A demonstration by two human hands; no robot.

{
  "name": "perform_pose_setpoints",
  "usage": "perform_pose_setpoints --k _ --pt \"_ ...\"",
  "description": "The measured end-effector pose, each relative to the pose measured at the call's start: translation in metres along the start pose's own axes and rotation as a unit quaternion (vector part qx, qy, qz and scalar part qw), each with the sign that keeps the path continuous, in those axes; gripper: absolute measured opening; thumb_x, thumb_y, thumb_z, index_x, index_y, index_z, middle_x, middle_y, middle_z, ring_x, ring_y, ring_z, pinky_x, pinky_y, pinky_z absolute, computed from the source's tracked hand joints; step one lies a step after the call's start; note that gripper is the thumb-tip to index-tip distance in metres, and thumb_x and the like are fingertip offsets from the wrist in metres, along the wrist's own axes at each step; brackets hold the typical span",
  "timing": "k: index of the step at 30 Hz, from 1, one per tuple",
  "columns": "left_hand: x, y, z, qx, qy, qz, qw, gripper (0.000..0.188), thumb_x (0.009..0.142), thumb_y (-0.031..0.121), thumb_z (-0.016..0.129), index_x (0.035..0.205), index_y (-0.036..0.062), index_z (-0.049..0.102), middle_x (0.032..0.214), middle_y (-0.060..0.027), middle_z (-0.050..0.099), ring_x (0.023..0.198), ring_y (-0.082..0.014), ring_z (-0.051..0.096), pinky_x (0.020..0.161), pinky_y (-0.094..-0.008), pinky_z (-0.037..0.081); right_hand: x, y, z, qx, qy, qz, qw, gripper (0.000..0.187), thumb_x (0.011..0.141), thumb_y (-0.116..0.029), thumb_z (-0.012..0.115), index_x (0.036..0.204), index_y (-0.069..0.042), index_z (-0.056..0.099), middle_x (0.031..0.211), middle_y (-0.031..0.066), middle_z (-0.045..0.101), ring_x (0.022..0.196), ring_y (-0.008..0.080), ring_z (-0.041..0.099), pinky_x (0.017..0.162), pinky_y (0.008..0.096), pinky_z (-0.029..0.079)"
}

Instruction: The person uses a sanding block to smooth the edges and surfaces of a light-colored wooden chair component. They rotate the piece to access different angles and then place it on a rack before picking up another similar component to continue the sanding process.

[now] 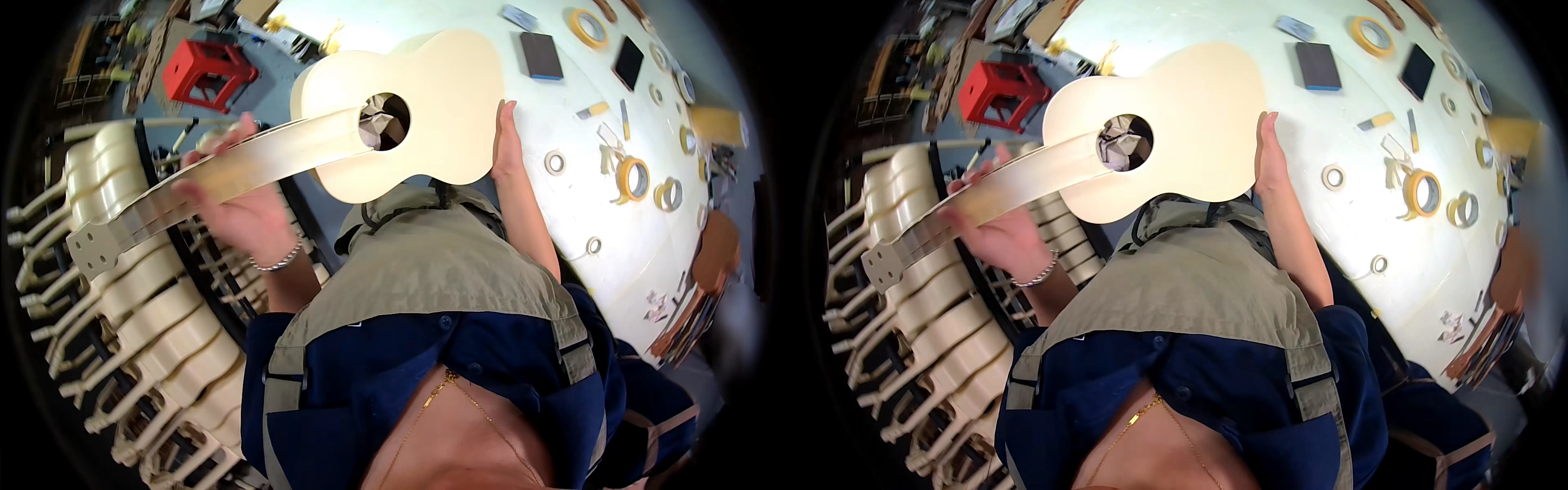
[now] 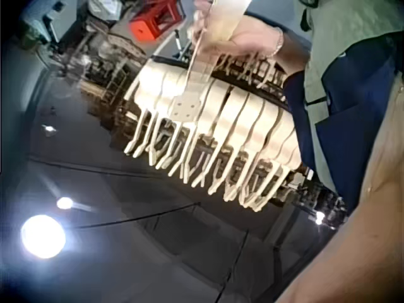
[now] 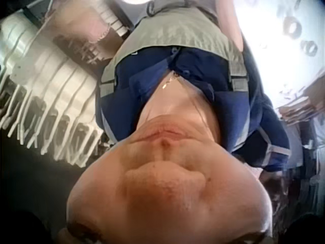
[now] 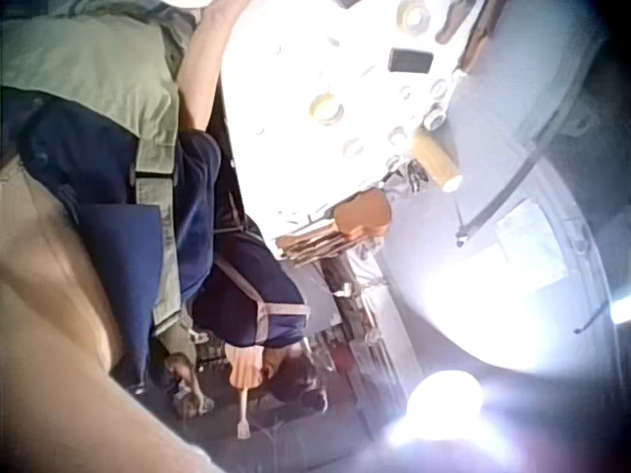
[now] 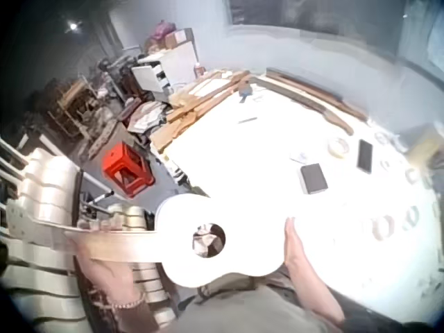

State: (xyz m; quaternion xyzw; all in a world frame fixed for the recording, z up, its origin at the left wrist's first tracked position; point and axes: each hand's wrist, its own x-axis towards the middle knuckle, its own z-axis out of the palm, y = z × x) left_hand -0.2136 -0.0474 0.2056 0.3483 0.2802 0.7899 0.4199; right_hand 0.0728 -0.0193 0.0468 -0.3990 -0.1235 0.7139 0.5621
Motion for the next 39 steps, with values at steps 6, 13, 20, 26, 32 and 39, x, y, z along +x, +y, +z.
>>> perform_pose_setpoints --k 6,13,20,26,32,39 --pt "0.023 -0.067 0.011 0.028 0.015 -0.103 0.994 0.033 0.096 0.035 0.042 0.117 0.0100 0.046 0.110 -0.0144 0.058 0.109 -0.0312 0.053 0.098 -0.0480 0.040 0.006 -0.012 -0.003 0.080 0.061 -0.043 0.994 0.079 0.091 -0.063 0.018 0.136 0.000 0.031 0.134 0.0154 0.043 0.123 0.0273 0.043 0.102 0.0376 0.036" --pt "0.085 -0.106 -0.002 0.015 0.028 -0.175 0.984 0.029 0.095 0.030 0.047 0.112 0.0073 0.049 0.114 -0.0115 0.056 0.113 -0.0306 0.051 0.098 -0.0487 0.041 -0.003 -0.026 0.028 0.068 0.097 -0.129 0.984 0.088 0.088 -0.067 0.010 0.138 0.004 0.026 0.137 0.0168 0.039 0.126 0.0278 0.040 0.104 0.0377 0.034" --pt "0.119 -0.117 0.012 0.046 -0.032 -0.258 0.964 0.035 0.096 0.032 0.043 0.118 0.0045 0.041 0.122 -0.0144 0.050 0.118 -0.0320 0.046 0.100 -0.0488 0.039 -0.002 -0.022 0.031 0.030 0.151 -0.136 0.979 0.088 0.089 -0.066 0.007 0.138 0.005 0.023 0.139 0.0191 0.036 0.128 0.0285 0.038 0.104 0.0381 0.034" --pt "0.110 -0.117 0.040 0.050 -0.103 -0.229 0.967 0.034 0.096 0.029 0.044 0.119 0.0044 0.042 0.122 -0.0206 0.050 0.119 -0.0366 0.045 0.102 -0.0489 0.036 -0.010 -0.019 0.023 0.116 0.159 -0.147 0.969 0.087 0.089 -0.065 0.008 0.139 0.005 0.023 0.139 0.0193 0.036 0.127 0.0313 0.038 0.104 0.0403 0.035" --pt "0.093 -0.111 0.066 0.061 -0.170 -0.203 0.962 0.039 0.096 0.030 0.043 0.124 0.0034 0.039 0.119 -0.0210 0.053 0.119 -0.0369 0.046 0.102 -0.0476 0.034 -0.015 -0.014 0.006 0.137 0.198 -0.179 0.954 0.085 0.089 -0.064 0.008 0.139 0.003 0.022 0.139 0.0193 0.036 0.127 0.0320 0.038 0.104 0.0423 0.035" --pt "0.119 -0.114 0.061 0.039 -0.490 -0.030 0.870 0.041 0.093 0.029 0.051 0.124 0.0038 0.042 0.118 -0.0230 0.053 0.116 -0.0387 0.049 0.104 -0.0502 0.034 -0.016 0.014 -0.045 0.025 0.064 -0.254 0.965 0.071 0.079 -0.030 0.072 0.133 0.000 0.036 0.127 0.0071 0.049 0.119 0.0216 0.045 0.101 0.0358 0.036"
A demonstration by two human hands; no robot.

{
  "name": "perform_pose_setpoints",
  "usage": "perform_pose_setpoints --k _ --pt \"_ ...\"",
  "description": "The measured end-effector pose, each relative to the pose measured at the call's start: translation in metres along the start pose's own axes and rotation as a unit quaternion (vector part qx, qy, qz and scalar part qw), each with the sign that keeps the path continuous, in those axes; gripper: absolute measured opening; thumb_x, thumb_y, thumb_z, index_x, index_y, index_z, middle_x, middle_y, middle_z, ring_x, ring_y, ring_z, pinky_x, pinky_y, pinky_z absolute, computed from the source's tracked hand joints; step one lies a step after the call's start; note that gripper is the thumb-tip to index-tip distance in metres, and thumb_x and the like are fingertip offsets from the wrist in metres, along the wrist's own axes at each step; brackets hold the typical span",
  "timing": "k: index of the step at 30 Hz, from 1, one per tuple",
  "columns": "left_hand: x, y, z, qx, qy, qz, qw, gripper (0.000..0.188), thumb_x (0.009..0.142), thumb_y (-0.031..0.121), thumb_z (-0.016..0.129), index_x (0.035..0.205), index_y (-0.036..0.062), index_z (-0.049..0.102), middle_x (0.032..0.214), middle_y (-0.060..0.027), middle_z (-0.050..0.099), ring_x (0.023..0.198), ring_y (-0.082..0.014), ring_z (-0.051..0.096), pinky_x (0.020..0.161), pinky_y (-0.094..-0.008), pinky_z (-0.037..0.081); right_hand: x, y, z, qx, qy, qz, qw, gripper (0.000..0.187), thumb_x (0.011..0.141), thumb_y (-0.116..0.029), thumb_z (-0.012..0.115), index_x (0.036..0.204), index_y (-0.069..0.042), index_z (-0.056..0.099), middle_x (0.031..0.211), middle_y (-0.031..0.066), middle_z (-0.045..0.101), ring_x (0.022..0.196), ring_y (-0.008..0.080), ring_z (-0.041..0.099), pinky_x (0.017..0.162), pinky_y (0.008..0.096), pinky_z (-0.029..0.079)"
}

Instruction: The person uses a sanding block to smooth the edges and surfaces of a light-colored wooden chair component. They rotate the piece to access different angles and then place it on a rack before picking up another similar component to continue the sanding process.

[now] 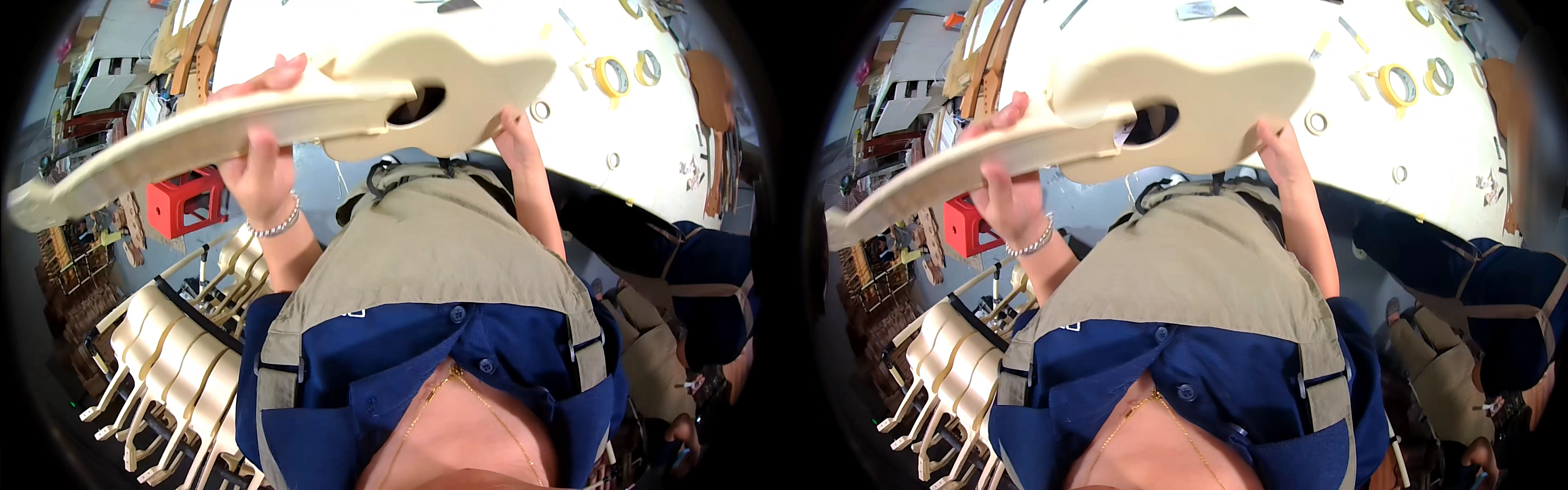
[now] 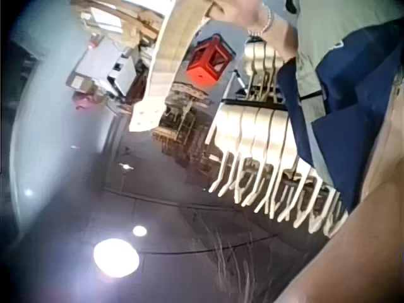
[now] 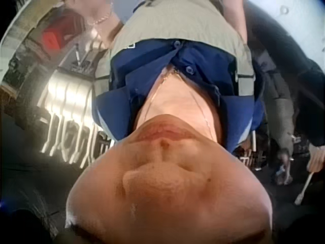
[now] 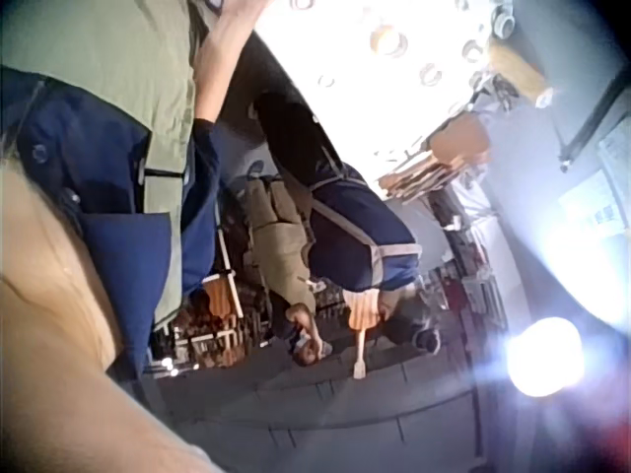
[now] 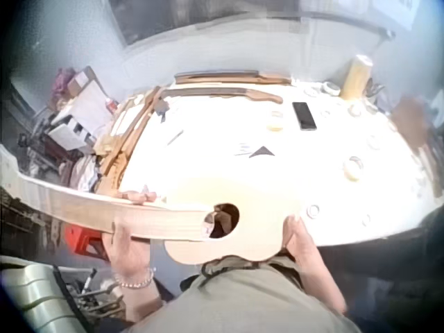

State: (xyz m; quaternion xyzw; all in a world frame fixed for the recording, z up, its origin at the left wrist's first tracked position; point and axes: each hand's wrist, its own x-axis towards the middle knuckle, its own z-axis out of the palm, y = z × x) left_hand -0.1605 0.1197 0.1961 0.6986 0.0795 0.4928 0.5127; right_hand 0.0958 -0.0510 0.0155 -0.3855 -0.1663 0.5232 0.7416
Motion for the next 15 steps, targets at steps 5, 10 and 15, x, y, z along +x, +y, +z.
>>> perform_pose_setpoints --k 5,10,15 --pt "0.009 0.021 0.024 0.061 0.024 -0.046 0.997 0.065 0.086 0.036 0.060 0.131 0.0010 0.030 0.121 -0.0272 0.052 0.114 -0.0282 0.053 0.096 -0.0345 0.041 -0.006 0.024 -0.028 -0.041 0.062 0.025 0.997 0.057 0.080 -0.016 0.070 0.129 -0.004 0.044 0.125 0.0085 0.050 0.114 0.0186 0.049 0.095 0.0345 0.041" --pt "0.003 0.015 0.024 0.072 0.064 -0.090 0.991 0.068 0.089 0.053 0.044 0.135 0.0053 0.027 0.122 -0.0299 0.050 0.113 -0.0256 0.054 0.095 -0.0336 0.043 -0.002 0.038 -0.022 -0.106 0.054 -0.041 0.992 0.050 0.083 -0.012 0.066 0.129 -0.010 0.045 0.121 0.0059 0.054 0.108 0.0196 0.055 0.085 0.0356 0.049" --pt "0.002 0.010 0.025 0.020 0.085 -0.053 0.995 0.057 0.094 0.041 0.045 0.134 0.0037 0.026 0.117 -0.0266 0.055 0.100 -0.0156 0.056 0.087 -0.0262 0.041 -0.005 0.040 -0.028 -0.119 0.067 0.020 0.990 0.045 0.083 -0.010 0.065 0.125 -0.007 0.048 0.119 0.0072 0.055 0.105 0.0192 0.057 0.085 0.0342 0.050"
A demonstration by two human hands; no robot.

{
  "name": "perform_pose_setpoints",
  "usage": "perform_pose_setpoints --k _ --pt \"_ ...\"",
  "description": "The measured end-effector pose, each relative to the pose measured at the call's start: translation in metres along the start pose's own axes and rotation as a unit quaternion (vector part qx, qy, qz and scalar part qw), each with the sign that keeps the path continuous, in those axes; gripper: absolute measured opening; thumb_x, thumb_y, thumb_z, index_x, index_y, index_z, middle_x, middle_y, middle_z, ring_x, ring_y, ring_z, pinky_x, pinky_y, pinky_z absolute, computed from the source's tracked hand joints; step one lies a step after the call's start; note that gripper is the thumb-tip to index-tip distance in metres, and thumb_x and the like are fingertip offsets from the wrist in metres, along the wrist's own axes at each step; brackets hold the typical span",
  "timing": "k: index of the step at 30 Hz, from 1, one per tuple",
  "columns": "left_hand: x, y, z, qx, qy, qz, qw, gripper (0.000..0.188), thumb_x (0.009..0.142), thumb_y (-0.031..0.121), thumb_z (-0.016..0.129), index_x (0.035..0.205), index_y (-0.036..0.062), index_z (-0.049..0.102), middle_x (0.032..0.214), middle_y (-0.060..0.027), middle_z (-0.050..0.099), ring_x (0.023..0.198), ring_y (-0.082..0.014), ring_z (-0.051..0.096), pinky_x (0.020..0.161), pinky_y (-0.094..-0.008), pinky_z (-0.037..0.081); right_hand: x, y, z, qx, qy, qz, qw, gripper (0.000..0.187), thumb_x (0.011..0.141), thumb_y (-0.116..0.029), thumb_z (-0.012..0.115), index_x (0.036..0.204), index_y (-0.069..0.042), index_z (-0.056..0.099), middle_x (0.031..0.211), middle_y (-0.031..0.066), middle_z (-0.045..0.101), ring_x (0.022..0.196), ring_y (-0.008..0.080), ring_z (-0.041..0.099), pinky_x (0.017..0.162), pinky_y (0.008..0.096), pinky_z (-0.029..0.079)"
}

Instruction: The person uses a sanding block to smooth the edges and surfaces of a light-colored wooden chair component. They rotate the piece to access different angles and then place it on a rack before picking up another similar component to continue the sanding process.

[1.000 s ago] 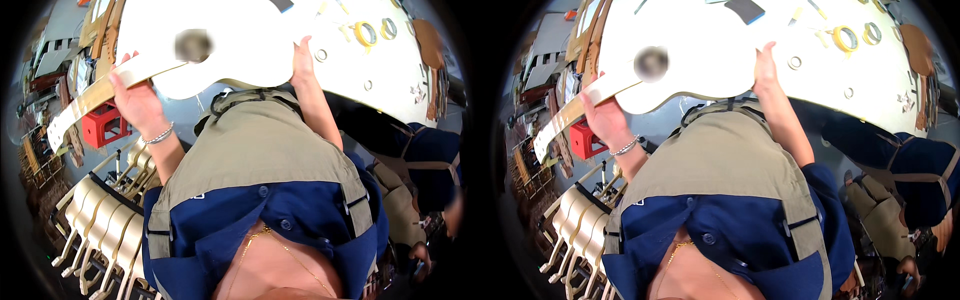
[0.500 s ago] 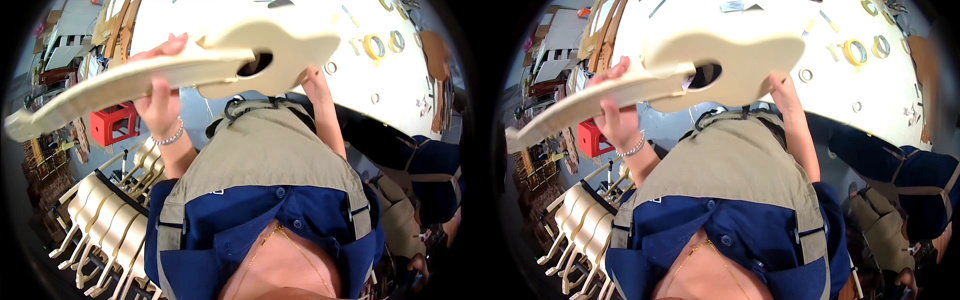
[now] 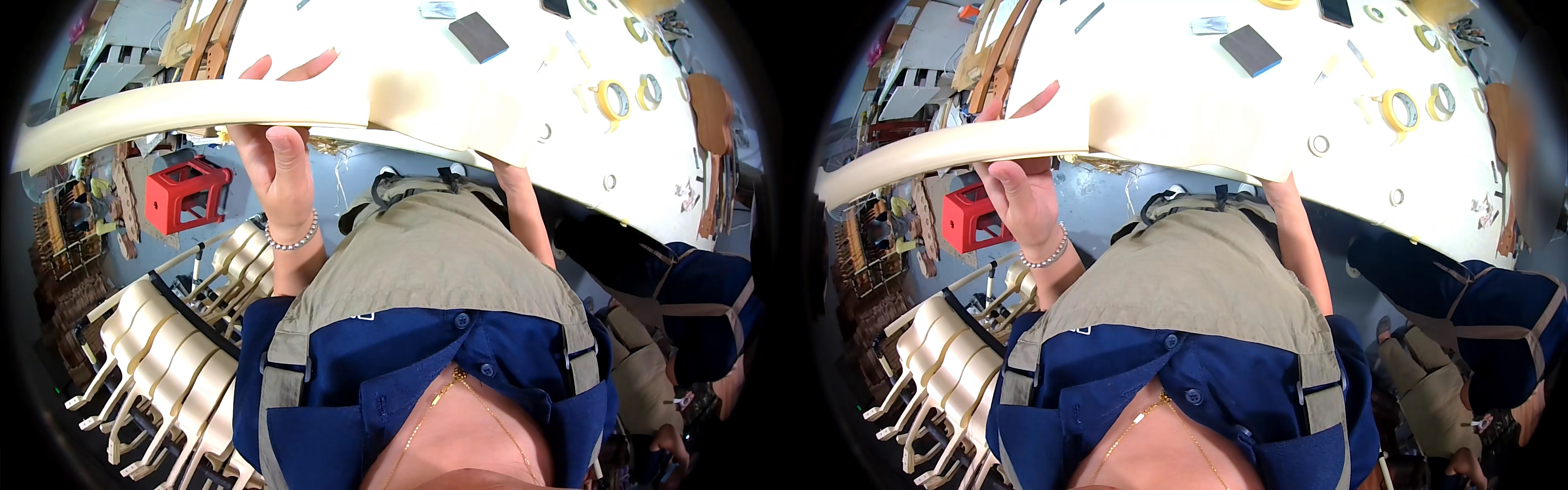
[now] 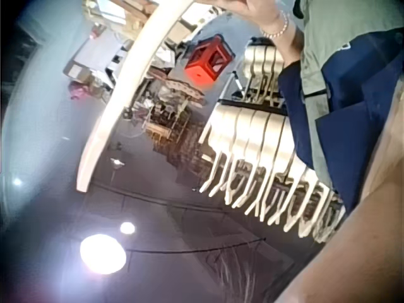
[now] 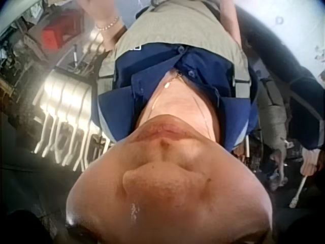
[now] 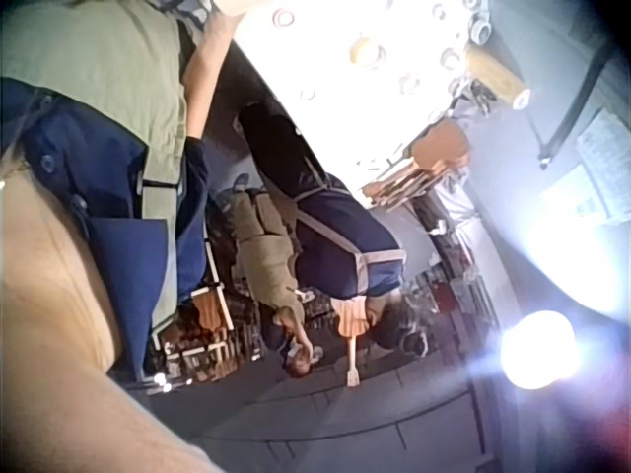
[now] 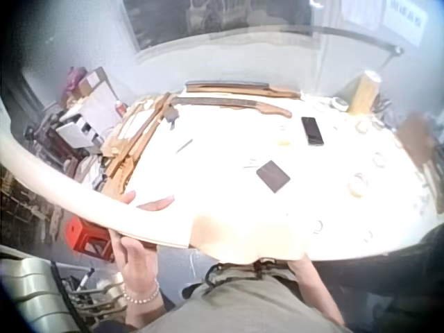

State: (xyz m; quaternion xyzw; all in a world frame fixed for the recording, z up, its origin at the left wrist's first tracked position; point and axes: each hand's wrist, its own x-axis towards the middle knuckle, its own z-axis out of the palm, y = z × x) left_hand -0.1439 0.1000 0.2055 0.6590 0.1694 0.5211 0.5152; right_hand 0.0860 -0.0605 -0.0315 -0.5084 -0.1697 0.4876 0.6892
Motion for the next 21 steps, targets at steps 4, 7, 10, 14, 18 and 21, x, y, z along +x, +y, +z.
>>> perform_pose_setpoints --k 4,7,10,14,18,21 --pt "-0.002 -0.003 -0.003 0.028 0.008 0.009 1.000 0.055 0.095 0.040 0.044 0.133 0.0036 0.028 0.115 -0.0239 0.058 0.092 -0.0111 0.055 0.079 -0.0234 0.041 0.001 -0.001 0.000 -0.010 -0.014 0.005 1.000 0.046 0.079 -0.002 0.067 0.122 -0.005 0.051 0.115 0.0076 0.057 0.102 0.0188 0.057 0.085 0.0336 0.049" --pt "-0.004 0.000 0.000 0.054 0.011 0.001 0.998 0.054 0.095 0.040 0.044 0.131 0.0030 0.029 0.114 -0.0221 0.059 0.084 -0.0077 0.052 0.073 -0.0200 0.040 -0.008 -0.014 0.020 -0.026 -0.014 -0.031 0.999 0.048 0.075 0.003 0.068 0.120 -0.004 0.052 0.113 0.0073 0.058 0.100 0.0185 0.058 0.084 0.0326 0.050" --pt "-0.004 0.003 0.002 0.064 0.021 -0.001 0.998 0.054 0.095 0.041 0.042 0.131 0.0030 0.029 0.113 -0.0218 0.059 0.084 -0.0076 0.053 0.073 -0.0185 0.040 -0.012 -0.029 0.043 -0.014 -0.020 -0.095 0.995 0.049 0.073 0.004 0.069 0.118 -0.002 0.053 0.110 0.0075 0.059 0.098 0.0180 0.058 0.082 0.0313 0.050" --pt "-0.004 -0.002 -0.005 0.027 0.062 -0.033 0.997 0.052 0.097 0.041 0.037 0.133 0.0040 0.028 0.114 -0.0235 0.058 0.096 -0.0148 0.057 0.082 -0.0243 0.043 -0.011 -0.031 0.033 -0.067 -0.017 -0.109 0.992 0.048 0.073 -0.001 0.071 0.117 -0.001 0.053 0.109 0.0074 0.059 0.097 0.0167 0.058 0.082 0.0299 0.048" --pt "-0.009 -0.007 -0.017 -0.025 0.096 -0.077 0.992 0.052 0.098 0.042 0.031 0.134 0.0049 0.026 0.118 -0.0262 0.054 0.108 -0.0247 0.054 0.093 -0.0352 0.041 -0.021 -0.040 0.024 -0.143 -0.013 -0.089 0.986 0.048 0.073 -0.006 0.073 0.116 0.001 0.053 0.108 0.0073 0.060 0.097 0.0153 0.057 0.082 0.0286 0.047" --pt "-0.012 -0.012 -0.019 -0.030 0.130 -0.094 0.987 0.054 0.098 0.043 0.028 0.136 0.0057 0.025 0.121 -0.0264 0.051 0.111 -0.0277 0.052 0.095 -0.0391 0.040 -0.023 -0.053 0.030 -0.192 -0.011 -0.085 0.978 0.049 0.071 -0.004 0.073 0.114 0.002 0.053 0.105 0.0070 0.061 0.096 0.0149 0.057 0.082 0.0283 0.047"
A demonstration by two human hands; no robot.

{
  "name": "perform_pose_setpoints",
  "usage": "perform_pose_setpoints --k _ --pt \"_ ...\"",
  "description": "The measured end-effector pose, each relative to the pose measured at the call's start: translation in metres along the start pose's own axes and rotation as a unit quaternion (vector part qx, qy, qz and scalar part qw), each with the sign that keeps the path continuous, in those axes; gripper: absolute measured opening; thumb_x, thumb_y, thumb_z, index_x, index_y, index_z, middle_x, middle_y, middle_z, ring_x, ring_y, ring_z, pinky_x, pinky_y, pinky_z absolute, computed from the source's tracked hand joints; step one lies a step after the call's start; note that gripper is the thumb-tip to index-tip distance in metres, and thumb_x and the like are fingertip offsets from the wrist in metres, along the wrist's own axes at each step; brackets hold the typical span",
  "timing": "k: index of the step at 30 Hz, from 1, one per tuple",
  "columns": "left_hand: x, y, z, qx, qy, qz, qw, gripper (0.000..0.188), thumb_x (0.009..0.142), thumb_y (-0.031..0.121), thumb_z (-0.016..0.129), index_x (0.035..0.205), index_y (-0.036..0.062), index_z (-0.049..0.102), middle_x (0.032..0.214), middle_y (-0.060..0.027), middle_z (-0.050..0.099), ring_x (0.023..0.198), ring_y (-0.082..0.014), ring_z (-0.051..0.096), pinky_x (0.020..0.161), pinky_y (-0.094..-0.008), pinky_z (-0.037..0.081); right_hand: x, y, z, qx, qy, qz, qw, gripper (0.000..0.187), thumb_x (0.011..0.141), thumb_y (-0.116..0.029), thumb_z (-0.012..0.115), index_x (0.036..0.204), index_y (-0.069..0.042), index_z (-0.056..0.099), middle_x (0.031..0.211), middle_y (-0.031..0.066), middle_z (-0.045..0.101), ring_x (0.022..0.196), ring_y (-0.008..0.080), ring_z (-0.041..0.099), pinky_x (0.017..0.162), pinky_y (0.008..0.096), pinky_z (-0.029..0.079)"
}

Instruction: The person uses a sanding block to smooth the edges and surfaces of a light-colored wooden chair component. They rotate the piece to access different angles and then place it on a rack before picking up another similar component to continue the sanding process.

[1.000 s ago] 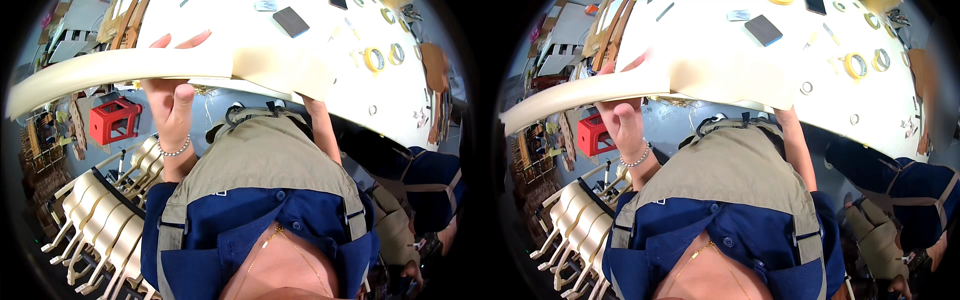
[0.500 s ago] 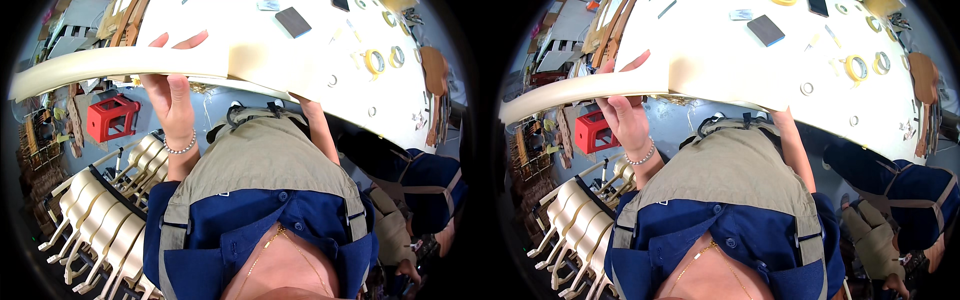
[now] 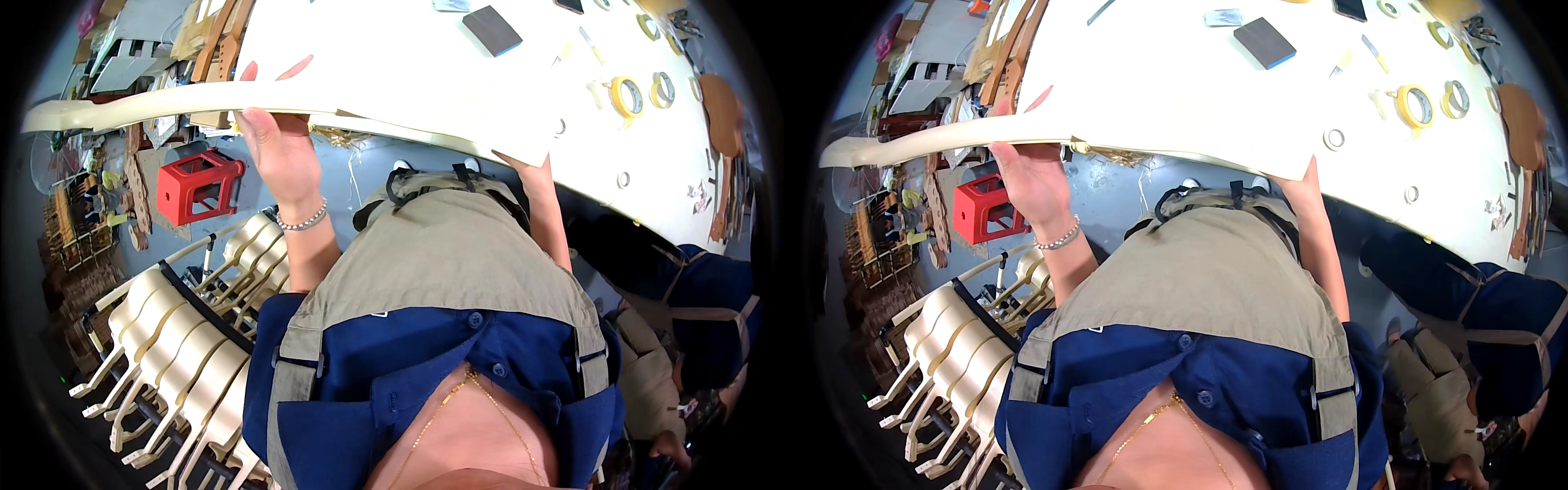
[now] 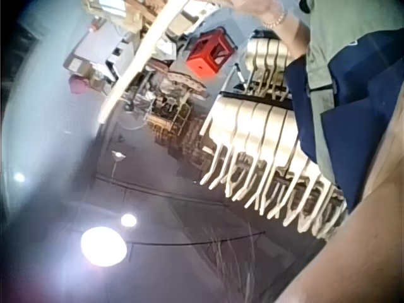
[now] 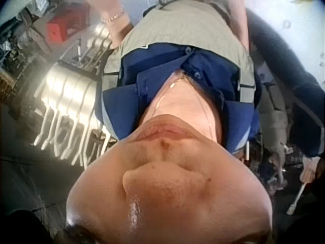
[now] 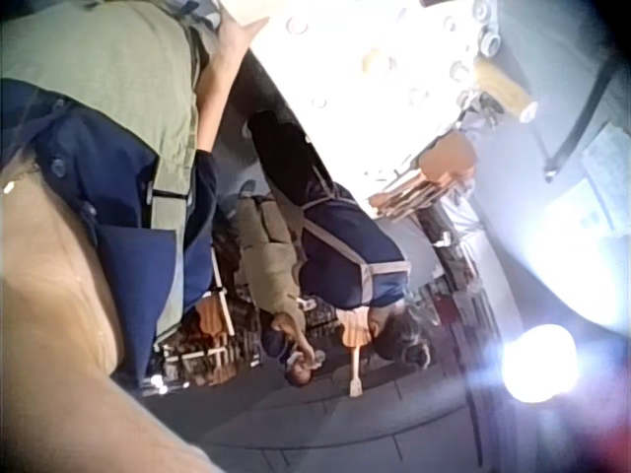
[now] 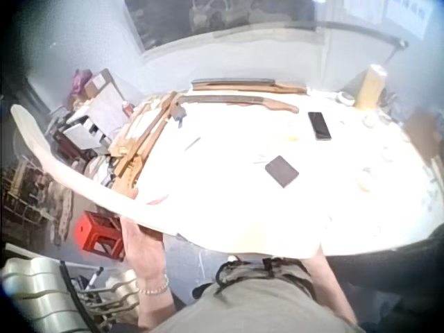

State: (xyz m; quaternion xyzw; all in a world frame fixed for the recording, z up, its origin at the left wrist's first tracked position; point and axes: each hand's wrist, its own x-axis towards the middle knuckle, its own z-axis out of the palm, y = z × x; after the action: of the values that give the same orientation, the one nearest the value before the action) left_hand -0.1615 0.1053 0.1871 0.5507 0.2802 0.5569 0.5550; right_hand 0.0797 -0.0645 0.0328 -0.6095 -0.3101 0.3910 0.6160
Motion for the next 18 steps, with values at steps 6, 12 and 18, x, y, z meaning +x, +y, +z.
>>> perform_pose_setpoints --k 6,12,18 --pt "-0.007 -0.010 -0.019 -0.017 0.149 -0.055 0.987 0.065 0.095 0.053 0.029 0.139 0.0065 0.022 0.127 -0.0180 0.047 0.116 -0.0283 0.047 0.098 -0.0398 0.038 -0.002 -0.024 0.013 -0.041 -0.007 -0.040 0.998 0.062 0.070 -0.005 0.075 0.124 0.002 0.046 0.114 0.0111 0.058 0.106 0.0182 0.054 0.090 0.0310 0.043" --pt "-0.017 -0.045 -0.064 -0.060 0.312 -0.108 0.942 0.067 0.092 0.059 0.031 0.132 0.0058 0.036 0.125 -0.0136 0.049 0.112 -0.0279 0.052 0.093 -0.0409 0.044 -0.004 -0.086 0.043 -0.191 -0.014 -0.056 0.980 0.079 0.065 -0.014 0.079 0.133 -0.004 0.040 0.125 0.0129 0.052 0.120 0.0270 0.046 0.100 0.0358 0.035" --pt "-0.045 -0.108 -0.162 -0.299 0.128 -0.203 0.924 0.043 0.094 0.032 0.046 0.120 -0.0016 0.047 0.118 -0.0169 0.055 0.111 -0.0278 0.053 0.092 -0.0409 0.048 -0.005 -0.115 0.058 -0.221 -0.072 -0.283 0.931 0.087 0.060 -0.027 0.082 0.135 -0.010 0.041 0.130 0.0122 0.047 0.122 0.0289 0.042 0.101 0.0402 0.034"
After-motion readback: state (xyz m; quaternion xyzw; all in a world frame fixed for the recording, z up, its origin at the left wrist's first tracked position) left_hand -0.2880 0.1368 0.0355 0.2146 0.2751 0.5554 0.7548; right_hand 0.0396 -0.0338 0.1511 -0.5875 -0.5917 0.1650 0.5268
